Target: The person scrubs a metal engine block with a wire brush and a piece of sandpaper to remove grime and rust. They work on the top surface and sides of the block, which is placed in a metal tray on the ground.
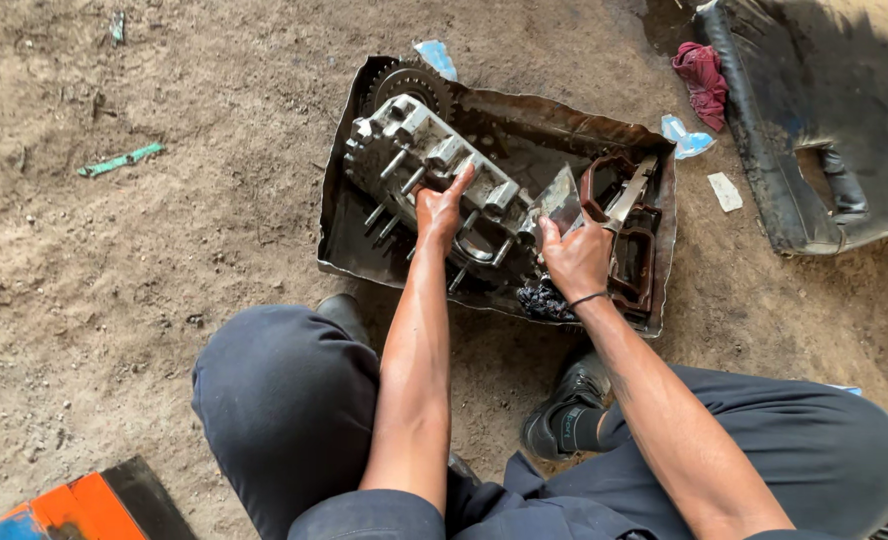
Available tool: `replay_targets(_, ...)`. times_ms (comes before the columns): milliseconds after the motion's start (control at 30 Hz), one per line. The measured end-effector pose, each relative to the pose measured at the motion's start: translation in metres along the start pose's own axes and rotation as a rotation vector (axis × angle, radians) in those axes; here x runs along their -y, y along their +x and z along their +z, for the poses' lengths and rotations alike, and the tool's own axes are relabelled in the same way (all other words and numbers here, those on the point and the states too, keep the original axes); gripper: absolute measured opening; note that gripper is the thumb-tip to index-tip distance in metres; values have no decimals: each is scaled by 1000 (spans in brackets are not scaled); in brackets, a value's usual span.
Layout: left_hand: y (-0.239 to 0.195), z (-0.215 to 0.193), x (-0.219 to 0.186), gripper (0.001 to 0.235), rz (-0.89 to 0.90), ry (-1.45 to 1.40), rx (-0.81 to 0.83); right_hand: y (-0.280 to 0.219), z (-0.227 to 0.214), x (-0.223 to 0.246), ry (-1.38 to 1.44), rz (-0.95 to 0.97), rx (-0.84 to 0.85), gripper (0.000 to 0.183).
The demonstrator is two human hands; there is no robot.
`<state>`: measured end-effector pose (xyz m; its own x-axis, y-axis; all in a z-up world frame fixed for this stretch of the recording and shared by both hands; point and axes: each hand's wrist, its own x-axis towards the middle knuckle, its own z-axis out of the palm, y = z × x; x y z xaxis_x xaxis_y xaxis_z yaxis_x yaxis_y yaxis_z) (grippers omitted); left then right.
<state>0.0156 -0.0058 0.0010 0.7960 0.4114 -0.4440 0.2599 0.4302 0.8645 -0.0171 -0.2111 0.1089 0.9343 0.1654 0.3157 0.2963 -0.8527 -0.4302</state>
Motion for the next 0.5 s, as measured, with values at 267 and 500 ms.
replay_targets(267, -3, 3, -6, 72, 71, -21, -21, 12, 3, -4, -5, -8, 75, 31)
replay_targets(500, -3, 5, -10, 81, 8, 26, 10, 28, -10, -6, 88, 86, 173, 37)
